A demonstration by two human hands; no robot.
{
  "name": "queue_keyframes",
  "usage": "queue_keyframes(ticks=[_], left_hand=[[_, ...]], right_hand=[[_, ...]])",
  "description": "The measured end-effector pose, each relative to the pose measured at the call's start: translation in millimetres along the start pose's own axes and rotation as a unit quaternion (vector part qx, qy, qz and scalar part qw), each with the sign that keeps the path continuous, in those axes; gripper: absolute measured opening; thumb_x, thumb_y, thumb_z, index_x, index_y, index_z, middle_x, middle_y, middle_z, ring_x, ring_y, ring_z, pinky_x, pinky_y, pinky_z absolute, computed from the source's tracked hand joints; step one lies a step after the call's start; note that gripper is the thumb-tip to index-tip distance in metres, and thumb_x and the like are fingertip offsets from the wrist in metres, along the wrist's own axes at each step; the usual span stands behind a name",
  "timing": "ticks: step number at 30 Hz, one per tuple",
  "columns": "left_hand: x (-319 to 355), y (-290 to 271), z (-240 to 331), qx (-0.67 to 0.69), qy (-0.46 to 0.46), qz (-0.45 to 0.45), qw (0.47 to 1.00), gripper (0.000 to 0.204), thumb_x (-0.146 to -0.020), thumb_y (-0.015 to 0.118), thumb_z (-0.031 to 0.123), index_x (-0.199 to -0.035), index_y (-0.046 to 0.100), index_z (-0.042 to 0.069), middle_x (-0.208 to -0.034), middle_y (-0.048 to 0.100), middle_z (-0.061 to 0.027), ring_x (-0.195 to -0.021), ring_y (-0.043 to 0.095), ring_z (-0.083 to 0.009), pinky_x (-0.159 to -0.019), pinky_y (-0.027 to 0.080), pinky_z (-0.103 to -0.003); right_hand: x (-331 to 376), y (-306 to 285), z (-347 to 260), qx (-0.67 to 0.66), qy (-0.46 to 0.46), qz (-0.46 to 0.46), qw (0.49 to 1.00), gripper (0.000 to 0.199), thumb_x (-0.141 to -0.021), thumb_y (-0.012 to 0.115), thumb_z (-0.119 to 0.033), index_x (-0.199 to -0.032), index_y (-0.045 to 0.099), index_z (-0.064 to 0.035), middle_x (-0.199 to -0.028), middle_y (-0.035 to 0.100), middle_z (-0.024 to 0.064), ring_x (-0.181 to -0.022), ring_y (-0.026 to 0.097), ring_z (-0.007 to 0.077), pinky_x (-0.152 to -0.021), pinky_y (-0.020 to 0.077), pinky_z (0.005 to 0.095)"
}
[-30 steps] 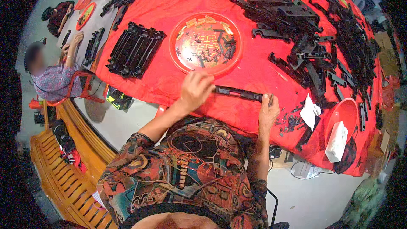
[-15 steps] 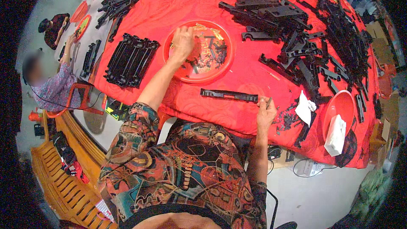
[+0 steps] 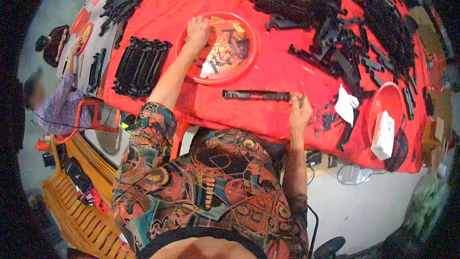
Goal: Assembling small plastic housing units using hands and a small metal precision tool.
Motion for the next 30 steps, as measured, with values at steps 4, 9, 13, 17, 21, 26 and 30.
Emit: queue_keyframes(ticks=[4, 9, 13, 17, 21, 26, 30], left_hand=[[4.1, -10.8, -0.8, -0.015, 0.007, 0.066, 0.998, 0.014, -0.082, 0.052, 0.013, -0.088, 0.059, 0.002, -0.092, 0.058, -0.0161, -0.088, 0.055, -0.0326, -0.075, 0.046, -0.046], [25.0, -53.9, 36.3, 0.147, 0.051, 0.133, 0.979, 0.009, -0.080, 0.059, 0.011, -0.083, 0.057, 0.003, -0.082, 0.055, -0.0142, -0.078, 0.056, -0.0309, -0.067, 0.047, -0.042], [73.6, -107.8, 105.1, 0.272, 0.132, 0.126, 0.945, 0.011, -0.075, 0.064, 0.010, -0.076, 0.054, 0.006, -0.073, 0.052, -0.0109, -0.072, 0.055, -0.0290, -0.063, 0.046, -0.040], [117.6, -110.3, 150.3, 0.311, 0.164, 0.087, 0.932, 0.012, -0.072, 0.065, 0.010, -0.074, 0.054, 0.006, -0.074, 0.050, -0.0092, -0.070, 0.053, -0.0275, -0.061, 0.044, -0.040], [135.9, -99.7, 163.9, 0.313, 0.131, 0.021, 0.940, 0.015, -0.069, 0.067, 0.006, -0.078, 0.056, 0.005, -0.078, 0.052, -0.0090, -0.076, 0.052, -0.0276, -0.068, 0.043, -0.038], [134.0, -103.3, 175.6, 0.281, 0.138, 0.027, 0.949, 0.013, -0.069, 0.065, 0.006, -0.078, 0.055, 0.005, -0.077, 0.050, -0.0089, -0.076, 0.050, -0.0264, -0.067, 0.042, -0.037], [138.6, -109.8, 192.4, 0.194, 0.203, 0.050, 0.958, 0.006, -0.070, 0.057, 0.010, -0.073, 0.053, 0.006, -0.074, 0.047, -0.0079, -0.074, 0.048, -0.0235, -0.063, 0.039, -0.035]], right_hand=[[-0.1, -0.2, -6.4, -0.008, 0.017, 0.009, 1.000, 0.013, -0.088, 0.057, -0.011, -0.089, 0.062, 0.0011, -0.068, 0.057, 0.0015, -0.065, 0.053, 0.0087, -0.060, 0.0428, 0.0238], [2.2, -1.9, 16.4, -0.101, 0.042, 0.007, 0.994, 0.013, -0.089, 0.056, -0.010, -0.092, 0.062, 0.0003, -0.069, 0.056, -0.0014, -0.063, 0.050, 0.0064, -0.057, 0.0396, 0.0205], [6.1, -4.7, 16.1, -0.107, 0.038, 0.014, 0.993, 0.012, -0.090, 0.054, -0.009, -0.096, 0.061, -0.0007, -0.067, 0.056, 0.0012, -0.044, 0.038, 0.0023, -0.037, 0.0287, 0.0192], [15.3, 1.1, -6.0, -0.166, 0.076, 0.009, 0.983, 0.012, -0.089, 0.054, -0.009, -0.095, 0.061, -0.0012, -0.067, 0.055, -0.0011, -0.046, 0.037, 0.0017, -0.039, 0.0277, 0.0188], [26.7, 5.8, -6.4, -0.168, 0.107, -0.012, 0.980, 0.011, -0.089, 0.055, -0.009, -0.093, 0.063, -0.0021, -0.066, 0.054, -0.0037, -0.052, 0.038, 0.0011, -0.045, 0.0283, 0.0180], [31.5, 8.5, -0.2, -0.152, 0.088, -0.015, 0.984, 0.011, -0.089, 0.054, -0.008, -0.094, 0.062, -0.0012, -0.065, 0.054, -0.0014, -0.047, 0.037, 0.0013, -0.041, 0.0278, 0.0182], [34.2, 8.3, 2.7, -0.137, 0.075, -0.001, 0.988, 0.012, -0.089, 0.055, -0.009, -0.094, 0.061, -0.0007, -0.063, 0.055, 0.0007, -0.040, 0.035, 0.0014, -0.035, 0.0259, 0.0186]])
Point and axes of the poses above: each hand's wrist, its own x-axis away from the middle knuckle, its own y-axis out of the palm, z = x × y, the point moved 6 cm from there along -x, towards the middle knuckle
